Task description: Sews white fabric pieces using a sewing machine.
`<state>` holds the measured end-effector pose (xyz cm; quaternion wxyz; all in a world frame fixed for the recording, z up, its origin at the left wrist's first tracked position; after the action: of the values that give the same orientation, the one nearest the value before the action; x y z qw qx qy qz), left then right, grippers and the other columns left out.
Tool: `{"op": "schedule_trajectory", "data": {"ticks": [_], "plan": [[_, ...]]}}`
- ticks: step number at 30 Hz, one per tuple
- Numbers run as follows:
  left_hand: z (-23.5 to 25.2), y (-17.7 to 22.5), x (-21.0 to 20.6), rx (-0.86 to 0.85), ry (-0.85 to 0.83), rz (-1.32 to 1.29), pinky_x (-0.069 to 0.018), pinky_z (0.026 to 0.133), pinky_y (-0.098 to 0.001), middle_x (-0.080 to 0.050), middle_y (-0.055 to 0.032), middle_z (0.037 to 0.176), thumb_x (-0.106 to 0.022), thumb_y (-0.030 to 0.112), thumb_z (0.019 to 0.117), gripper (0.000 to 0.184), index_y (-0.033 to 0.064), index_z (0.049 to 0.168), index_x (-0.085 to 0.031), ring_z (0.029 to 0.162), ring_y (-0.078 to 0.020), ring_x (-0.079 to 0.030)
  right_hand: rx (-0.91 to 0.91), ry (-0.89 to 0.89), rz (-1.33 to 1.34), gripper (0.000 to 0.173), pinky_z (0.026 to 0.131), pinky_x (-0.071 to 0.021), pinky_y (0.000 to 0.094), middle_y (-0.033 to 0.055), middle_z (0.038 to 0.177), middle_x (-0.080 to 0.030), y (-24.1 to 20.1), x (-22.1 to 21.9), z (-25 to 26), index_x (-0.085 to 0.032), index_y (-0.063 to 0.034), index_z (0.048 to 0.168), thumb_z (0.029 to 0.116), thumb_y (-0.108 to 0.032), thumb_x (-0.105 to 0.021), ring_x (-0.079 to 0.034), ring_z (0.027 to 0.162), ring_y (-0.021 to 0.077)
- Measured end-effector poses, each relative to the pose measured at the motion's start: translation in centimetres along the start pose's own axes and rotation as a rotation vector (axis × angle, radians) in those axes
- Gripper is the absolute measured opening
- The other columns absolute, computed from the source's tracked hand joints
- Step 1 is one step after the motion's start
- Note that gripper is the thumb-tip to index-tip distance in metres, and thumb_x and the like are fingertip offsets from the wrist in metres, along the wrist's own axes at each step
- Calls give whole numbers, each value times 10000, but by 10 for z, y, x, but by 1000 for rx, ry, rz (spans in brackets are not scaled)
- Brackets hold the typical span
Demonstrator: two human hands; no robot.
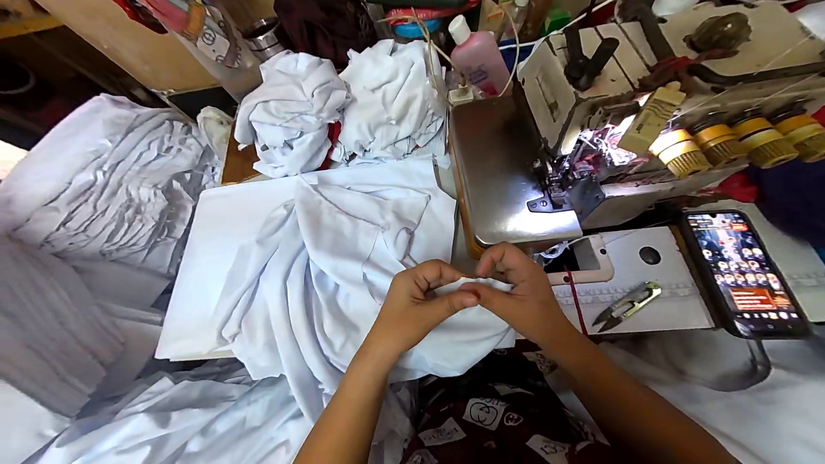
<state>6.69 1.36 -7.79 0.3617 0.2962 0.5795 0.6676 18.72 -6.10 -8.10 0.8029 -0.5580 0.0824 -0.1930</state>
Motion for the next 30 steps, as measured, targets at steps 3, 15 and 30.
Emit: {"op": "schedule_trajectory", "data": {"ticks": [3,15,30], "plan": [[1,13,0,-105,18,15,-526,707,-131,-694,135,824,-759,181,911,98,93,913,-716,760,74,-626,26,-123,75,353,927,-511,186,12,1103,-718,-2,-9,-4,-687,-40,882,1044,-319,-544,-628,1073,-8],[7,103,33,-358,91,445,-547,810,-153,-718,88,936,-567,212,1052,207,71,1013,-712,872,60,-647,139,-319,88,343,886,-500,154,7,900,-666,-24,-12,-14,-638,-31,837,1068,-251,-512,-609,963,-26],[1,121,60,-324,243,497,-536,675,-130,-680,135,837,-612,206,1020,103,161,1000,-703,725,52,-624,44,-49,-2,250,811,-497,104,-74,903,-678,-14,36,-25,-697,-107,838,1001,-278,-617,-606,935,-64]]}}
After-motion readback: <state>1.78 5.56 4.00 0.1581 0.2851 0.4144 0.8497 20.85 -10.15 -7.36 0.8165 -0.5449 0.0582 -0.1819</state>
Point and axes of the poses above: each hand's wrist, its own z-axis towards the middle knuckle, its own x-axis out of the back of the hand, y = z × x, the point moved 9 cm from there along z, towards the middle knuckle
